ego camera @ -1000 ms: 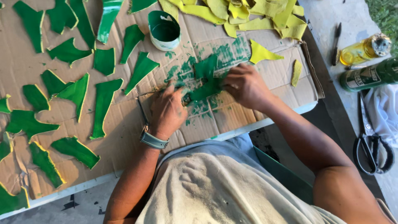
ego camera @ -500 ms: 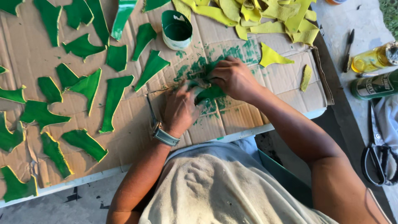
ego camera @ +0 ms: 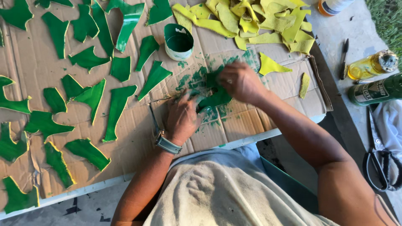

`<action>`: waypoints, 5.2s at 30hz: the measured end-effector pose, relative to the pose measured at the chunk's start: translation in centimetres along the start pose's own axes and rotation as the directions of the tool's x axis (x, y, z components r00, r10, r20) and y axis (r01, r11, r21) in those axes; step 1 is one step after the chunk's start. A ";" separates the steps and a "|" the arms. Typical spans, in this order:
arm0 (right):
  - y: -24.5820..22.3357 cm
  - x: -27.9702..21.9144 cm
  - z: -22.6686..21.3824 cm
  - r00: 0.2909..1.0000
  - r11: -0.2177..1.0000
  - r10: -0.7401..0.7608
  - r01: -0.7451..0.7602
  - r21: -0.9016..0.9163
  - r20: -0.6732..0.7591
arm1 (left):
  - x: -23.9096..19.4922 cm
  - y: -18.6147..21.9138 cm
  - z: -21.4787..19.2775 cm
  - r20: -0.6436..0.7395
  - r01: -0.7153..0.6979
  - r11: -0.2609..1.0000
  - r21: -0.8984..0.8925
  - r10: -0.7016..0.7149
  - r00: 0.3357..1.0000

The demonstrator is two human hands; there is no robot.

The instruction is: The person paints yellow foam cutouts green using a sponge and a paint can. They repeatedly dip the sponge into the paint and apply it to the foam pieces, placing finished pieces on a cardboard surface.

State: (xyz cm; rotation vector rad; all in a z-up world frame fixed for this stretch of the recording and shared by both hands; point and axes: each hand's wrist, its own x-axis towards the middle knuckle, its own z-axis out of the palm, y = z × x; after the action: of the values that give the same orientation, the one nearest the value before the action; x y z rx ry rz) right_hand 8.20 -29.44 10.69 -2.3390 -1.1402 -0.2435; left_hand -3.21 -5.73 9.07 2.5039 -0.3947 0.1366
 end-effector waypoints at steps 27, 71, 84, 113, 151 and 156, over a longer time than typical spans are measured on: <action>-6.6 -0.8 1.8 0.993 0.994 -0.107 0.107 0.007 0.038 | -0.9 -4.9 2.3 -0.052 -0.142 0.989 -0.044 0.140 0.989; 0.0 -4.8 -4.7 0.909 0.936 0.318 -0.346 -0.060 -0.271 | -4.0 -11.1 -17.7 -0.660 0.114 0.936 0.334 0.146 0.737; -3.0 -1.0 -3.0 0.930 0.945 0.308 -0.324 -0.051 -0.202 | -3.0 -44.4 -20.3 -0.459 0.610 0.768 0.193 -0.479 0.748; 2.8 18.6 5.1 0.985 0.918 -0.026 0.090 -0.385 0.169 | -8.0 -36.2 -17.5 -0.302 0.684 0.693 0.228 -0.617 0.727; -7.4 0.1 3.3 1.000 0.993 0.006 -0.007 -0.122 -0.006 | -3.3 -4.1 -2.8 -0.032 -0.028 0.996 -0.088 0.025 0.999; -8.3 -0.1 4.4 0.997 0.999 -0.027 0.025 0.036 0.066 | -3.0 -3.8 -2.5 -0.078 -0.002 0.993 -0.117 -0.007 0.997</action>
State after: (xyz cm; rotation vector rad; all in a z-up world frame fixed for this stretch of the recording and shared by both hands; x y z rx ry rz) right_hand 1.43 -22.99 10.02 -2.3184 -1.1978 -0.1553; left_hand -4.95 -0.63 8.47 2.3753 -0.3567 0.2038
